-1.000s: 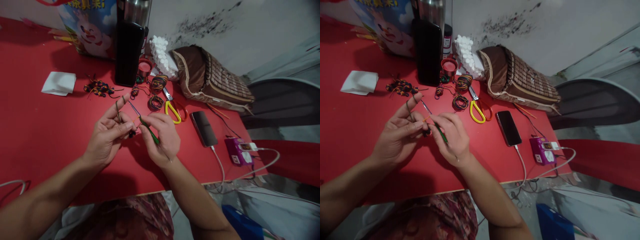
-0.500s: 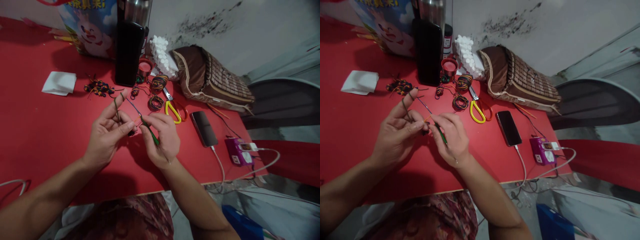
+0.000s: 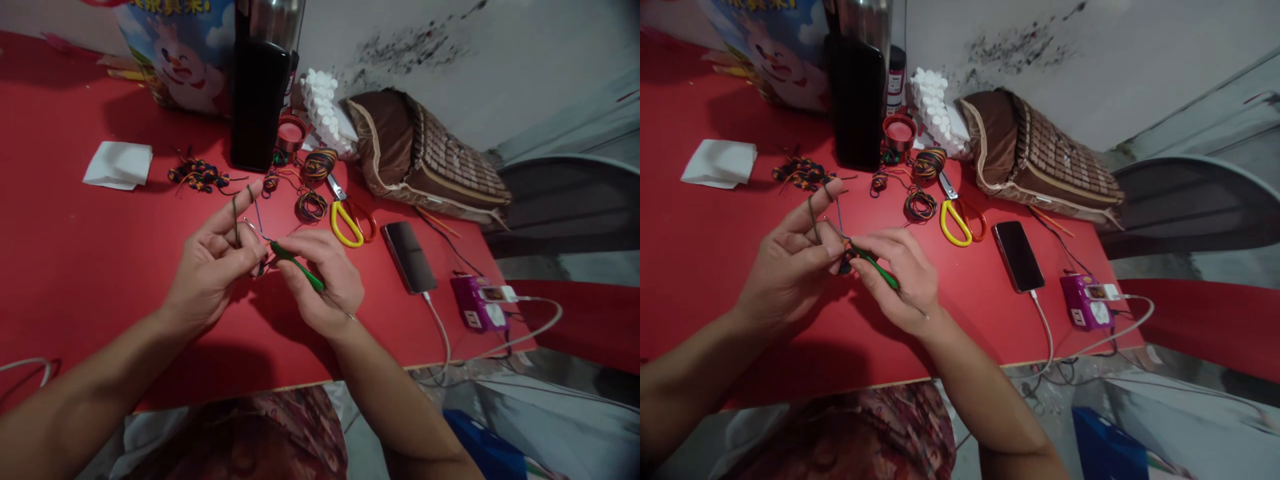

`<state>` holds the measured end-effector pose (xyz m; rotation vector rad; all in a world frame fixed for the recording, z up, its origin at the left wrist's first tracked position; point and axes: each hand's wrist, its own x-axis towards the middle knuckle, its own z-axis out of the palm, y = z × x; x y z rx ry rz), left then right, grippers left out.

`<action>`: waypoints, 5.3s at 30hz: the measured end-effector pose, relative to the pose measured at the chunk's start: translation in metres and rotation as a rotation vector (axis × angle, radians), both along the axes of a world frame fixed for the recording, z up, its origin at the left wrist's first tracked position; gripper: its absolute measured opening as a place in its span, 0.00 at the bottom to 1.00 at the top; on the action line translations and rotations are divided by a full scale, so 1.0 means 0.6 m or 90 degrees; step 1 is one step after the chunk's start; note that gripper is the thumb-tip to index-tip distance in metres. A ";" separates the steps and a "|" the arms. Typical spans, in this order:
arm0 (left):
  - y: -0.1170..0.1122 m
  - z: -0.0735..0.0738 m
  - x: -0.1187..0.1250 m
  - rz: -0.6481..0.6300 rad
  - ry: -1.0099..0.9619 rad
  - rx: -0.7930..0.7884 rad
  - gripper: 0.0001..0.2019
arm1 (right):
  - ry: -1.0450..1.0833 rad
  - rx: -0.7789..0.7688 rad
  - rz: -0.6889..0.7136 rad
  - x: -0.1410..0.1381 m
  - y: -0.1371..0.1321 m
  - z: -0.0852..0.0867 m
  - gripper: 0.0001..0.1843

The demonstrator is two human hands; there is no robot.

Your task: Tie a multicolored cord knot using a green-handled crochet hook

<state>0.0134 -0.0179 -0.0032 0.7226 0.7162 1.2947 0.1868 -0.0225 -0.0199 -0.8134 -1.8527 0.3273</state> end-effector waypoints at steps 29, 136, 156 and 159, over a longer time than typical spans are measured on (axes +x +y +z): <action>0.000 -0.011 -0.004 -0.014 0.018 0.069 0.29 | 0.080 -0.138 0.053 -0.009 -0.022 0.003 0.13; 0.009 -0.013 -0.018 0.014 0.051 0.071 0.31 | 0.129 -0.247 0.085 -0.007 -0.016 0.021 0.14; 0.011 -0.018 -0.019 0.083 0.197 0.103 0.30 | 0.185 -0.266 0.107 -0.002 -0.008 0.007 0.15; 0.012 -0.014 -0.018 0.086 0.183 0.082 0.29 | 0.155 -0.262 0.085 -0.002 -0.007 0.010 0.15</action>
